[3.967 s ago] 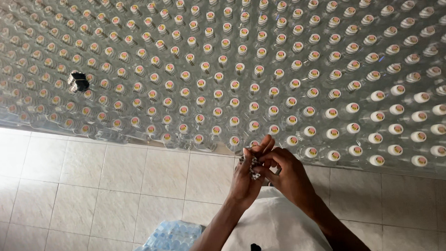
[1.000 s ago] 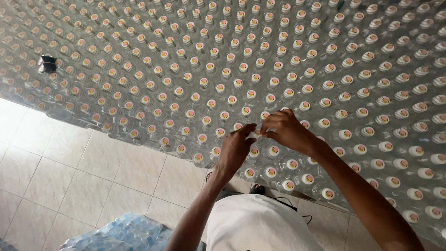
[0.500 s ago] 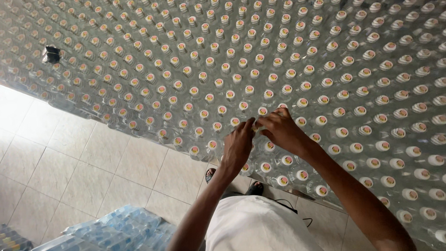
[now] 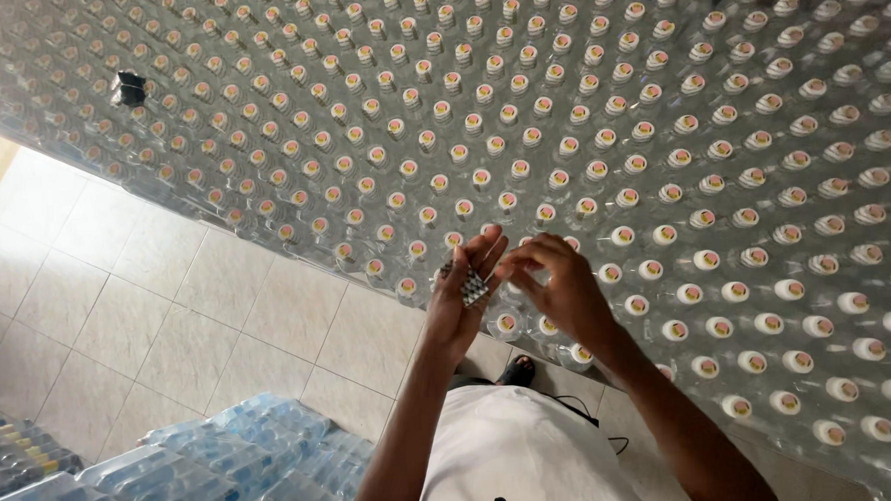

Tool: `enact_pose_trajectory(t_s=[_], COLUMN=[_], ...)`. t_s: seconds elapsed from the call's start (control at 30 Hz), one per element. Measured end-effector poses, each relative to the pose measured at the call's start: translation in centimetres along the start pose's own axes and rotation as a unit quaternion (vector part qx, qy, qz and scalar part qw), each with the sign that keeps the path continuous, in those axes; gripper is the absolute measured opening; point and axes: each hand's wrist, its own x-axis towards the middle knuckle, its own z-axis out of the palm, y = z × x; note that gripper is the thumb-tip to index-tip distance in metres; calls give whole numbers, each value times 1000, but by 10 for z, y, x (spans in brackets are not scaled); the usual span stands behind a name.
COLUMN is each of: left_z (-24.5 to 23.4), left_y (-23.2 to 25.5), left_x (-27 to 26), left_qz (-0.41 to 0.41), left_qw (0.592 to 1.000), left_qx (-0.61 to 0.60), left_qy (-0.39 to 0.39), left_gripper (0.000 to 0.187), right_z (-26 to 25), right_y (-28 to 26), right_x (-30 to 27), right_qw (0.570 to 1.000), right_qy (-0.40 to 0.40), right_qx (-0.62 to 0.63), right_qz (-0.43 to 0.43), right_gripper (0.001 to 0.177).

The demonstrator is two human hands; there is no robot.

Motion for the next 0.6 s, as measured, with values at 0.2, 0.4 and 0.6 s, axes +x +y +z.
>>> enact_pose_trajectory(t_s=[0.2, 0.4, 0.6], left_z=[10, -23, -42], left_y=[15, 29, 47], left_x=[-20, -22, -28], left_qz=[-7, -31, -58], left_qw=[998, 994, 992], left_qx=[-62, -89, -113], left_qy=[-30, -50, -13], left_gripper=[30, 45, 45], right_z=[51, 80, 109], right_y=[-19, -27, -38], right_x=[-6, -10, -4], right_qw=[992, 970, 965], right_qy=[7, 31, 80], right_qx=[48, 158, 164], right_qz=[114, 184, 186], right_gripper=[22, 16, 16])
